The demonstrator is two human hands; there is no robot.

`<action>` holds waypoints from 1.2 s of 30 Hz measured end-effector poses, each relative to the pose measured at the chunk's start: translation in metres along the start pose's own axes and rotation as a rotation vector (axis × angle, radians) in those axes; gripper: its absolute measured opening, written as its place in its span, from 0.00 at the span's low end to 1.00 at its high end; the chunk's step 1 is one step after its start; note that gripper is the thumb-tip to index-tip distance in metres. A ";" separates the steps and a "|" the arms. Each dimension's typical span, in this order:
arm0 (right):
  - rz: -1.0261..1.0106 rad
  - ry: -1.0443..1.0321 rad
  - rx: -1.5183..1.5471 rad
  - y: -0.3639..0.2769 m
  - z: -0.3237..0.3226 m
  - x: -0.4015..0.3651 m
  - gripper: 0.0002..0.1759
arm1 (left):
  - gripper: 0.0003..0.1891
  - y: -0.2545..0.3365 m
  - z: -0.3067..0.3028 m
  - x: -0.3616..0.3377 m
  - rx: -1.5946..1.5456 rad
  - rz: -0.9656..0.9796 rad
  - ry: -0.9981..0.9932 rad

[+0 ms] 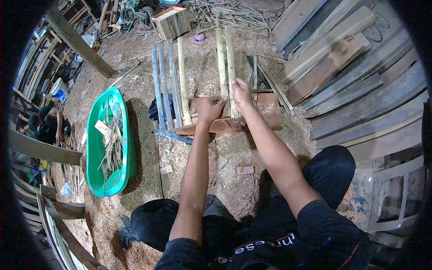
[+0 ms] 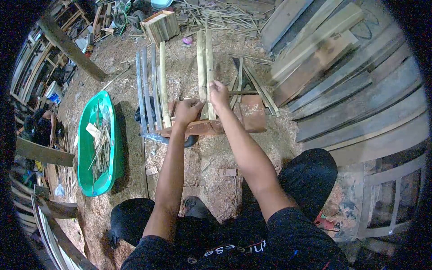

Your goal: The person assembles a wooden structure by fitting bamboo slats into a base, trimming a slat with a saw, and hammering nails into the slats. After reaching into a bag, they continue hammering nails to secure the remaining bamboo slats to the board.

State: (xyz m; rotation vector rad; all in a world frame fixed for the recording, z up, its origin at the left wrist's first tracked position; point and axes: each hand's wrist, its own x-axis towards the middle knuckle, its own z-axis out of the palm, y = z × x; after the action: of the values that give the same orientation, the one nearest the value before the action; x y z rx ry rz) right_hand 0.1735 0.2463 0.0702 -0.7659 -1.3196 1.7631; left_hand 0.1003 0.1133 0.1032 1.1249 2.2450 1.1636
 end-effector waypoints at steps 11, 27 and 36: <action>-0.011 0.050 -0.159 0.001 0.002 0.001 0.23 | 0.21 0.009 -0.003 -0.009 -0.071 -0.003 -0.014; -0.023 0.063 -0.024 0.007 0.001 0.009 0.22 | 0.20 0.013 -0.006 -0.011 -0.067 -0.052 -0.045; -0.031 -0.064 0.053 0.022 -0.003 0.023 0.17 | 0.21 0.002 -0.001 -0.006 -0.074 0.013 -0.046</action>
State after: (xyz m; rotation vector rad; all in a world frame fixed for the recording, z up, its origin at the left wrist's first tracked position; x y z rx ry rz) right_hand 0.1592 0.2638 0.0482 -0.6615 -1.3141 1.8035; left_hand 0.1044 0.1085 0.1048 1.1276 2.1449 1.2034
